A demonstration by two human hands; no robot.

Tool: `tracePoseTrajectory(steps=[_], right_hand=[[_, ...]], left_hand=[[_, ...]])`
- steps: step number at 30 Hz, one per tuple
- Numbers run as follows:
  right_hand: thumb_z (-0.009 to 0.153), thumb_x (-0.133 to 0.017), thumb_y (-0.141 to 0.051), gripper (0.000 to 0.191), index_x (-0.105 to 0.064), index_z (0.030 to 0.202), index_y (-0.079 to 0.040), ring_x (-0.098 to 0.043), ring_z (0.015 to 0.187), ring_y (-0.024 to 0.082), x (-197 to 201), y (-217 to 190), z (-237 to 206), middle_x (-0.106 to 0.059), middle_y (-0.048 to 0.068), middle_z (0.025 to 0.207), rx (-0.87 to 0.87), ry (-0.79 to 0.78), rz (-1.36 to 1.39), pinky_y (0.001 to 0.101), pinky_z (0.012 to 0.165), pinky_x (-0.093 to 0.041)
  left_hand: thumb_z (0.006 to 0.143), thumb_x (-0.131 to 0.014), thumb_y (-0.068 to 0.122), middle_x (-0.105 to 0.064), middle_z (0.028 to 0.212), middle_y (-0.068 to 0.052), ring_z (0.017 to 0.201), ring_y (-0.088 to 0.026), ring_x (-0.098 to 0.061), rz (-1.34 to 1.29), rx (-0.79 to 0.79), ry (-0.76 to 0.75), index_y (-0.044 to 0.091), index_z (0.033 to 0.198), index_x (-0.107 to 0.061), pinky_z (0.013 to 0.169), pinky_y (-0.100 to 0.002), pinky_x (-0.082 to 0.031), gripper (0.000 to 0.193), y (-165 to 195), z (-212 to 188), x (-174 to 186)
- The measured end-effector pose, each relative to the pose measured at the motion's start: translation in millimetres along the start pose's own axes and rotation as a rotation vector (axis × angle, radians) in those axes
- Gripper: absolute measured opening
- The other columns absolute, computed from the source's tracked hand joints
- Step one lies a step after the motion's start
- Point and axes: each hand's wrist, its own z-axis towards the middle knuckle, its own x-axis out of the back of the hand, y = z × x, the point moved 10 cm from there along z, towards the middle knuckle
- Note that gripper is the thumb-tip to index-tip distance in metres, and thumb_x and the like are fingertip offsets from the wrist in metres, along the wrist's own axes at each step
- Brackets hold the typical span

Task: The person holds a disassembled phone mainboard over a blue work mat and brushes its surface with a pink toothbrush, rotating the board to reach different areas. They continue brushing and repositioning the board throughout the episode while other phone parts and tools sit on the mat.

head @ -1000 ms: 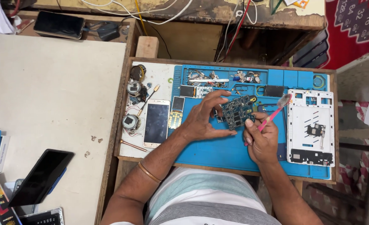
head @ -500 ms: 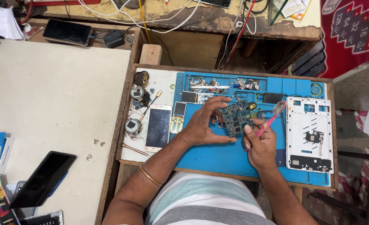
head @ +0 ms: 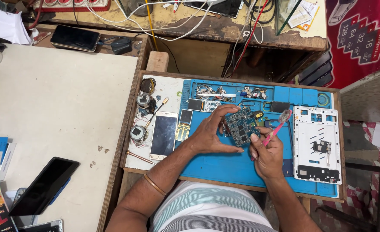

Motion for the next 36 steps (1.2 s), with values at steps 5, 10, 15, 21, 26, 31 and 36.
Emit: tracePoseTrajectory(steps=[5, 10, 15, 21, 26, 31, 36], right_hand=[[0.099, -0.068, -0.012, 0.026, -0.059, 0.121, -0.001, -0.048, 0.053, 0.008, 0, 1, 1, -0.057, 0.001, 0.070, -0.008, -0.002, 0.009, 0.0228, 0.046, -0.038], [0.099, -0.069, -0.012, 0.027, -0.059, 0.121, 0.000, -0.048, 0.053, 0.008, -1, 0, 0, -0.056, 0.000, 0.070, -0.009, -0.005, 0.003, 0.0228, 0.046, -0.038], [0.097, -0.069, -0.013, 0.028, -0.059, 0.121, 0.000, -0.048, 0.053, 0.008, -2, 0, 1, -0.058, 0.002, 0.071, -0.021, 0.003, -0.001, 0.0227, 0.045, -0.038], [0.098, -0.069, -0.013, 0.029, -0.059, 0.121, 0.001, -0.048, 0.053, 0.008, -4, -2, 1, -0.058, 0.002, 0.071, -0.037, -0.018, 0.000, 0.0230, 0.046, -0.039], [0.098, -0.069, -0.012, 0.028, -0.060, 0.120, 0.001, -0.049, 0.053, 0.008, -5, 0, 1, -0.059, 0.002, 0.072, -0.048, -0.021, 0.009, 0.0229, 0.046, -0.039], [0.098, -0.069, -0.011, 0.026, -0.060, 0.120, 0.000, -0.049, 0.053, 0.008, -6, 1, 0, -0.059, 0.003, 0.073, -0.045, -0.044, 0.033, 0.0228, 0.046, -0.039], [0.097, -0.069, -0.010, 0.026, -0.060, 0.119, 0.001, -0.049, 0.054, 0.008, -6, 2, 0, -0.060, 0.003, 0.074, -0.057, -0.044, 0.019, 0.0228, 0.046, -0.040]], left_hand=[[0.063, -0.100, 0.041, -0.049, 0.154, -0.007, 0.110, -0.017, -0.064, -0.043, 0.033, 0.011, 0.019, 0.153, -0.036, 0.070, -0.027, -0.053, 0.113, -3, -1, 1], [0.061, -0.100, 0.043, -0.048, 0.154, -0.007, 0.101, -0.015, -0.063, -0.046, 0.088, -0.001, 0.019, 0.153, -0.037, 0.071, -0.028, -0.053, 0.115, -9, -1, 0], [0.061, -0.099, 0.046, -0.046, 0.155, -0.009, 0.102, -0.017, -0.063, -0.030, 0.126, -0.054, 0.020, 0.156, -0.037, 0.070, -0.029, -0.054, 0.117, -12, 0, -5], [0.060, -0.098, 0.049, -0.046, 0.154, -0.009, 0.113, -0.019, -0.063, -0.040, 0.118, -0.077, 0.023, 0.158, -0.034, 0.070, -0.028, -0.056, 0.120, -12, 2, -8], [0.058, -0.098, 0.049, -0.045, 0.155, -0.010, 0.113, -0.020, -0.063, -0.044, 0.121, -0.082, 0.023, 0.158, -0.032, 0.070, -0.029, -0.056, 0.123, -14, 0, -10], [0.059, -0.099, 0.047, -0.046, 0.156, -0.010, 0.120, -0.022, -0.063, -0.035, 0.082, -0.079, 0.022, 0.157, -0.032, 0.071, -0.029, -0.057, 0.121, -12, -1, -8], [0.060, -0.100, 0.047, -0.047, 0.155, -0.009, 0.126, -0.024, -0.063, -0.061, 0.051, -0.067, 0.023, 0.156, -0.032, 0.075, -0.029, -0.059, 0.119, -11, -1, -8]])
